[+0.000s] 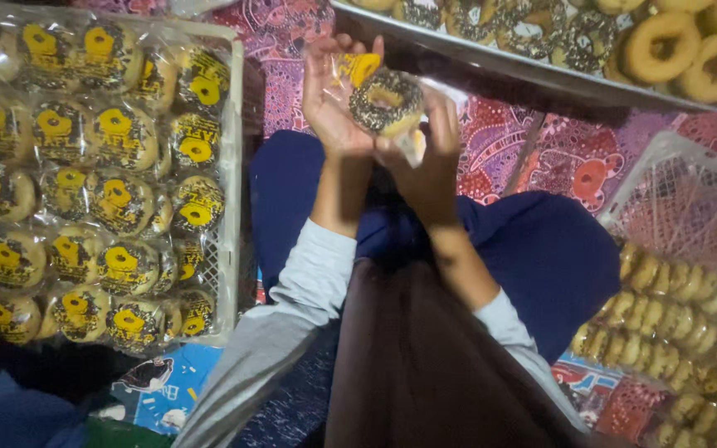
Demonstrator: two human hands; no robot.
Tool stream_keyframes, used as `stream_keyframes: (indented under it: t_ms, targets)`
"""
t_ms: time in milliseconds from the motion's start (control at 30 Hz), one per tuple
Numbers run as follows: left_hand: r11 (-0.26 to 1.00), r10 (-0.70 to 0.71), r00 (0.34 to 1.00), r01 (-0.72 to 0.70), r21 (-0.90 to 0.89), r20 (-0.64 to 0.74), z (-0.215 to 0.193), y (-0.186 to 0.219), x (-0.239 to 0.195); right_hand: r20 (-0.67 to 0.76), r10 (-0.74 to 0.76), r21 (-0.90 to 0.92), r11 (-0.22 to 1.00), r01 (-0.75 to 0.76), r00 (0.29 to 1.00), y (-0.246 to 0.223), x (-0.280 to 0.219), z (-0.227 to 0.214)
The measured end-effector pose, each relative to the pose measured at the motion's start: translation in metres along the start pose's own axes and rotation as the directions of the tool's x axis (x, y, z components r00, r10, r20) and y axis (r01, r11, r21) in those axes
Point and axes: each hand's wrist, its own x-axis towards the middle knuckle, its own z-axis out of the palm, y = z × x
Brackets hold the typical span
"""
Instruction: The person sits on the floor and repeatedly picks donuts from a metal tray, places them into clear plastic bags, and sets the sealed bags into a nearby crate. The process continues throughout the clip with multiple donuts being packaged one at a time.
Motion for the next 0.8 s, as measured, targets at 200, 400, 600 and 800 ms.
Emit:
stream_keyframes:
  t_ms: [200, 400, 600, 800]
  targets:
    - [0.942, -0.317, 0.947, 0.311, 0.124, 0.04, 0.048, -0.016, -0.048, -0.084, -0.05, -0.01, 0.999, 0.049, 0.995, 0.0, 0.004, -0.005]
    - [-0.221, -0.082, 0.868, -0.495, 0.84, 0.49, 0.084, 0.005, -0.091, 0.013, 0.025, 0.04, 0.999, -0.026, 1.0, 0.015, 0.015, -0.02]
    - [-0.358, -0.281, 0.77, -0.637, 0.682, 0.572, 0.06, 0.093, -0.102, 0.432, 0.381, 0.154, 0.862, -0.483, 0.818, -0.01, -0.014, -0.009]
    - [0.041, -0.001, 0.998, 0.055, 0.998, -0.055, 0.036, 0.143, -0.149, 0.456, -0.057, -0.071, 0.993, 0.099, 0.888, -0.056, -0.039, 0.026]
